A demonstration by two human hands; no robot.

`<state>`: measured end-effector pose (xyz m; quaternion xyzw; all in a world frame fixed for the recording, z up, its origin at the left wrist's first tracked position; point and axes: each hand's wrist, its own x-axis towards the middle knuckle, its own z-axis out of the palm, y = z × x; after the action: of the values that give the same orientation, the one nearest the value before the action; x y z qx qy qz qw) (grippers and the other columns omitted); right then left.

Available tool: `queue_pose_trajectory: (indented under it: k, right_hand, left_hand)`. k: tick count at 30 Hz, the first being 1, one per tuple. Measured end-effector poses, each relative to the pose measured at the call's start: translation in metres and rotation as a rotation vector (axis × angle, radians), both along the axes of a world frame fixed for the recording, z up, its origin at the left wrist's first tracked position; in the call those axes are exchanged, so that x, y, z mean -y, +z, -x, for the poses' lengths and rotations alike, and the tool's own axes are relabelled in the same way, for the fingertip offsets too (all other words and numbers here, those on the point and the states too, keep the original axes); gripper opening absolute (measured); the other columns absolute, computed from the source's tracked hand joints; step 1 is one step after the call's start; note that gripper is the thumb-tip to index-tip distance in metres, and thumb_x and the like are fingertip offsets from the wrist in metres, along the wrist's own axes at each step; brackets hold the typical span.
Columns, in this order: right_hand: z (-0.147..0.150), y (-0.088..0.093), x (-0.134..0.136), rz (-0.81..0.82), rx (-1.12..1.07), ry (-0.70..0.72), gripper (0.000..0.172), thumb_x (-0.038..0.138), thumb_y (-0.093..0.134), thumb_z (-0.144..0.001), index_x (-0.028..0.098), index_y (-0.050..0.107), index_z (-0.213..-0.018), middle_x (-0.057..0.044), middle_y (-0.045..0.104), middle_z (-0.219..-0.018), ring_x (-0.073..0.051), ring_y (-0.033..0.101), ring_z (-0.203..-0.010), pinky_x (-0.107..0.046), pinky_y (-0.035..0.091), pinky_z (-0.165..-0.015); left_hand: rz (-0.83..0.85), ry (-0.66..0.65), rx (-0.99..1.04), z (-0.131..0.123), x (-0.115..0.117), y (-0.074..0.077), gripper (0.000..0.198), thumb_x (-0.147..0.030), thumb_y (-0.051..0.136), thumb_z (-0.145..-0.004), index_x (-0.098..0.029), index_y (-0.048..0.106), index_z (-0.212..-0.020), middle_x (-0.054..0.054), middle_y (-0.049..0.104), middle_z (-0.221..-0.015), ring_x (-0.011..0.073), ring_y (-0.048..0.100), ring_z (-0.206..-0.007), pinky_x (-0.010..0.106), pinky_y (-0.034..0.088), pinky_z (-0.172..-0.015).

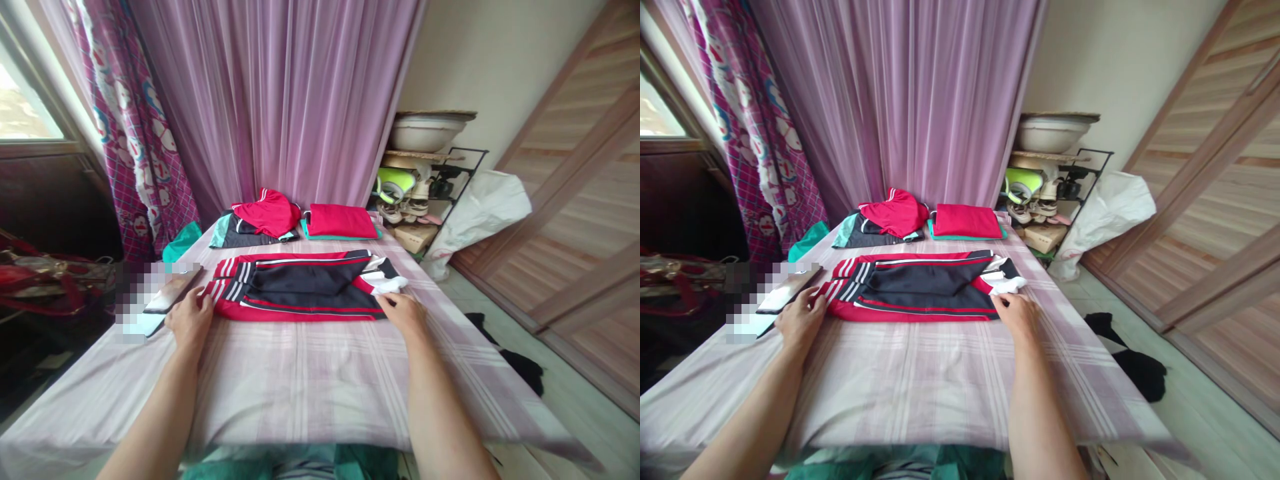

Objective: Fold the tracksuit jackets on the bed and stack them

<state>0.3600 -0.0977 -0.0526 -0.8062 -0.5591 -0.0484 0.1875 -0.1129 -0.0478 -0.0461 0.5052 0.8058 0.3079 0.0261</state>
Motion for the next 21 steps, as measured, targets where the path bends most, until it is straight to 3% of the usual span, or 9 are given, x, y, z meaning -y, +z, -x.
queue_pose_trajectory:
  k: [5,12,18,21]
  right_hand:
    - [0.006,0.002,0.0,-0.011,-0.018,0.019,0.024,0.045,0.062,-0.082,0.03,0.078,-0.091,-0.005,0.077,-0.095,-0.024,0.066,-0.095,-0.033,0.045,-0.077]
    - [-0.007,0.0,-0.005,-0.036,-0.244,-0.002,0.021,0.037,0.061,-0.077,0.03,0.076,-0.09,-0.002,0.077,-0.097,-0.021,0.068,-0.085,-0.029,0.045,-0.07]
    - [-0.009,-0.011,-0.007,0.002,-0.135,-0.006,0.024,0.039,0.062,-0.077,0.029,0.076,-0.093,-0.005,0.076,-0.088,-0.025,0.067,-0.083,-0.033,0.043,-0.067]
    - [-0.008,-0.013,-0.008,-0.07,-0.061,0.067,0.029,0.039,0.059,-0.078,0.027,0.075,-0.099,-0.007,0.076,-0.099,-0.027,0.066,-0.092,-0.035,0.045,-0.075]
  left_hand:
    - [-0.069,-0.03,0.009,-0.001,-0.002,-0.001,0.042,-0.047,0.054,-0.085,-0.024,0.065,-0.119,0.009,0.074,-0.098,0.0316,0.063,-0.107,0.05,0.039,-0.101]
    - [-0.187,0.048,0.158,0.0,0.003,-0.001,0.038,-0.035,0.054,-0.081,-0.025,0.063,-0.117,0.001,0.073,-0.09,0.0217,0.066,-0.085,0.041,0.042,-0.098]
    - [-0.008,0.04,0.109,0.003,0.003,0.0,0.037,-0.033,0.053,-0.082,-0.024,0.066,-0.116,0.008,0.074,-0.103,0.0304,0.064,-0.104,0.048,0.043,-0.097]
    - [-0.068,0.016,0.029,0.001,0.004,0.0,0.037,-0.032,0.051,-0.084,-0.023,0.066,-0.117,0.011,0.069,-0.12,0.0316,0.059,-0.116,0.047,0.043,-0.098]
